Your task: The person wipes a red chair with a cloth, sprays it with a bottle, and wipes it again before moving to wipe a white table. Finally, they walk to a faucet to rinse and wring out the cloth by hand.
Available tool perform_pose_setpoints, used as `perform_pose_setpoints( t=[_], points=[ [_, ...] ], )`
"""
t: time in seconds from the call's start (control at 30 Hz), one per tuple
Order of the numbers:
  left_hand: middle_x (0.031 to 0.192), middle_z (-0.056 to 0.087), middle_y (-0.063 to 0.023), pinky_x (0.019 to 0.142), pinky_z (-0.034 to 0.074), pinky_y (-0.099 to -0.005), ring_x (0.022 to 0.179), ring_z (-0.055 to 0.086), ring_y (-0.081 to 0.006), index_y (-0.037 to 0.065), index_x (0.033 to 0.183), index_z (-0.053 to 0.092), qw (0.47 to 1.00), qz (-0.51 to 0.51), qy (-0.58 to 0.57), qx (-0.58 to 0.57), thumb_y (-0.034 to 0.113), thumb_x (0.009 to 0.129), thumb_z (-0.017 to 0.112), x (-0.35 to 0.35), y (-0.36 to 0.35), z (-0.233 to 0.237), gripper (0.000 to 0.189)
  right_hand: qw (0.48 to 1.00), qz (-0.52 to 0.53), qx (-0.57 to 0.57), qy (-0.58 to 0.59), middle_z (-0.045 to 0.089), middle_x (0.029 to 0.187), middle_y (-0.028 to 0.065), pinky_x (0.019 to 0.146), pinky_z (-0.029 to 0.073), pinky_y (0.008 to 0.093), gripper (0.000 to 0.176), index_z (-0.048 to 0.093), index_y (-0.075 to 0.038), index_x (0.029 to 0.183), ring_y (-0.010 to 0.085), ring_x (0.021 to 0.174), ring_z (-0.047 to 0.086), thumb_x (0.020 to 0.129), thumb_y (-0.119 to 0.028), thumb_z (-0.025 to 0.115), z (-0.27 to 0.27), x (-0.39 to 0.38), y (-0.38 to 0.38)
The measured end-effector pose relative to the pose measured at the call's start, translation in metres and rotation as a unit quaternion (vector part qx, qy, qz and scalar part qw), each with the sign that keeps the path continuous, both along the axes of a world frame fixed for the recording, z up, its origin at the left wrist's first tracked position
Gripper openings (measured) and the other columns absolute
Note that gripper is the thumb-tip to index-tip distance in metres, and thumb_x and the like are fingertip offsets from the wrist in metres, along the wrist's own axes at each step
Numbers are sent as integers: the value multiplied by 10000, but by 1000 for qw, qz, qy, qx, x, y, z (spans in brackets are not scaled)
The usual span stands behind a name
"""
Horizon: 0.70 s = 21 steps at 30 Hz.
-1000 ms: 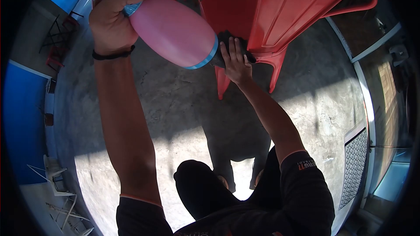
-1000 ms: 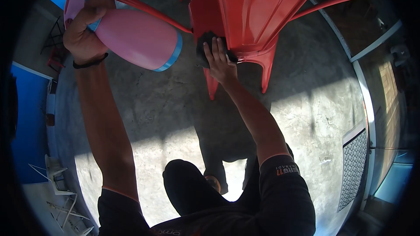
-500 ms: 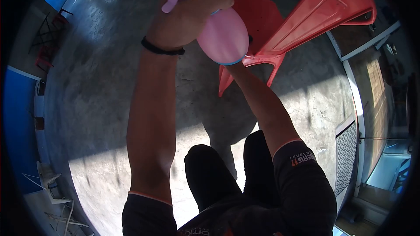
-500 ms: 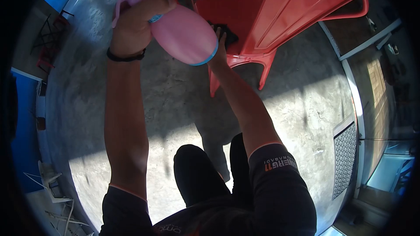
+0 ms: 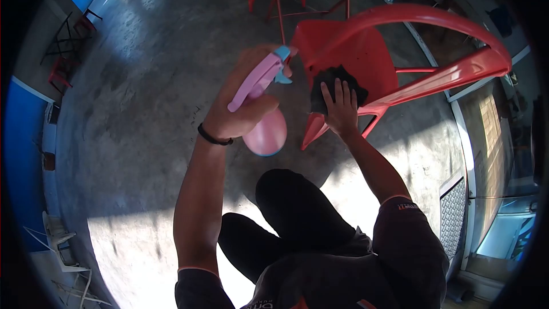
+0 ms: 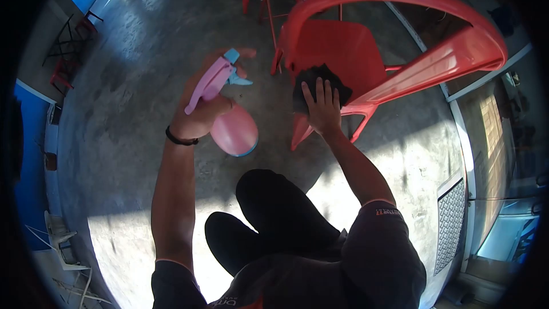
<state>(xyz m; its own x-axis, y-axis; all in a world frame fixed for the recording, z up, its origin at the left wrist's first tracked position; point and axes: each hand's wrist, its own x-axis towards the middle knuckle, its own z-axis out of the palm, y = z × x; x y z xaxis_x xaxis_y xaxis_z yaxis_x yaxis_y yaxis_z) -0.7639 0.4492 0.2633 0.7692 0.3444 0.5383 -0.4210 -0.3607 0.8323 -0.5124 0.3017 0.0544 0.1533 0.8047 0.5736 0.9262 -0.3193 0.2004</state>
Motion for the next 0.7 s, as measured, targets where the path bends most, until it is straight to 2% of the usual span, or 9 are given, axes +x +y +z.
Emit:
perform_pose_setpoints(
  t=[0.03, 0.1, 0.13, 0.23, 0.3, 0.43, 0.47, 0.57, 0.7],
  points=[
    [1224, 566, -108, 999, 411, -326, 1130, 550, -201, 3, 1297, 539, 1000, -7, 9, -27, -99, 647, 499, -8, 15, -20, 659, 1000, -6, -10, -4, 437, 1448, 224, 1042, 384, 573, 722, 437, -216, 1474, 411, 1306, 461, 775, -226, 617, -1, 1, 1],
    [1124, 619, -86, 978, 428, -319, 1052, 581, -178, 5, 1223, 558, 995, 31, 78, -46, -74, 700, 503, -22, 45, -41, 532, 1000, -8, -28, 4, 433, 1455, 224, 1048, 376, 574, 739, 440, -214, 1475, 411, 1311, 459, 759, -218, 624, 2, 3, 0],
    [1084, 636, -75, 972, 431, -316, 1028, 588, -171, 14, 1188, 565, 991, 46, 115, -52, -63, 720, 507, -28, 61, -40, 477, 999, -8, -32, 18, 430, 1459, 225, 1051, 371, 576, 739, 444, -212, 1473, 412, 1314, 458, 755, -213, 623, 5, 1, 1],
    [1128, 619, -95, 978, 439, -350, 1121, 575, -186, 26, 1125, 551, 965, 114, 227, -62, -88, 701, 495, -40, 102, -21, 443, 997, -18, -58, 50, 421, 1470, 225, 1073, 335, 575, 676, 465, -195, 1457, 414, 1342, 424, 796, -251, 598, 11, -4, 1],
    [1111, 603, -83, 962, 450, -344, 1106, 575, -180, 37, 1142, 538, 960, 137, 240, -41, -90, 747, 499, -45, 128, -12, 417, 996, -28, -60, 51, 418, 1475, 222, 1088, 309, 569, 634, 482, -185, 1443, 409, 1353, 410, 822, -270, 580, 11, -3, 1],
    [1010, 604, -41, 828, 475, -290, 922, 569, -126, 67, 1118, 510, 975, 150, 154, -56, -36, 826, 574, -47, 165, -5, 316, 996, -57, -64, 28, 420, 1484, 197, 1116, 258, 544, 589, 518, -177, 1412, 370, 1354, 416, 833, -279, 559, 10, -6, 9],
    [1104, 541, -61, 949, 461, -325, 1039, 564, -179, 33, 1162, 497, 965, 147, 208, -54, -97, 855, 531, -53, 174, -4, 335, 995, -68, -61, 28, 421, 1486, 190, 1114, 257, 543, 592, 517, -176, 1412, 365, 1357, 415, 833, -289, 560, 9, -9, 12],
    [1002, 591, -49, 807, 485, -291, 978, 573, -130, 52, 1117, 499, 979, 161, 127, -16, -49, 842, 590, -52, 182, -19, 306, 995, -89, -29, 17, 422, 1491, 174, 1107, 251, 539, 608, 511, -172, 1415, 355, 1364, 411, 829, -326, 568, 1, -15, 14],
    [1062, 607, -73, 917, 464, -336, 1131, 571, -189, 42, 1135, 506, 991, 60, 122, -16, -70, 818, 565, -27, 204, -35, 342, 993, -111, -1, 46, 429, 1490, 167, 1096, 247, 542, 642, 499, -169, 1424, 348, 1370, 409, 814, -348, 587, 0, -20, 22]
  ],
)
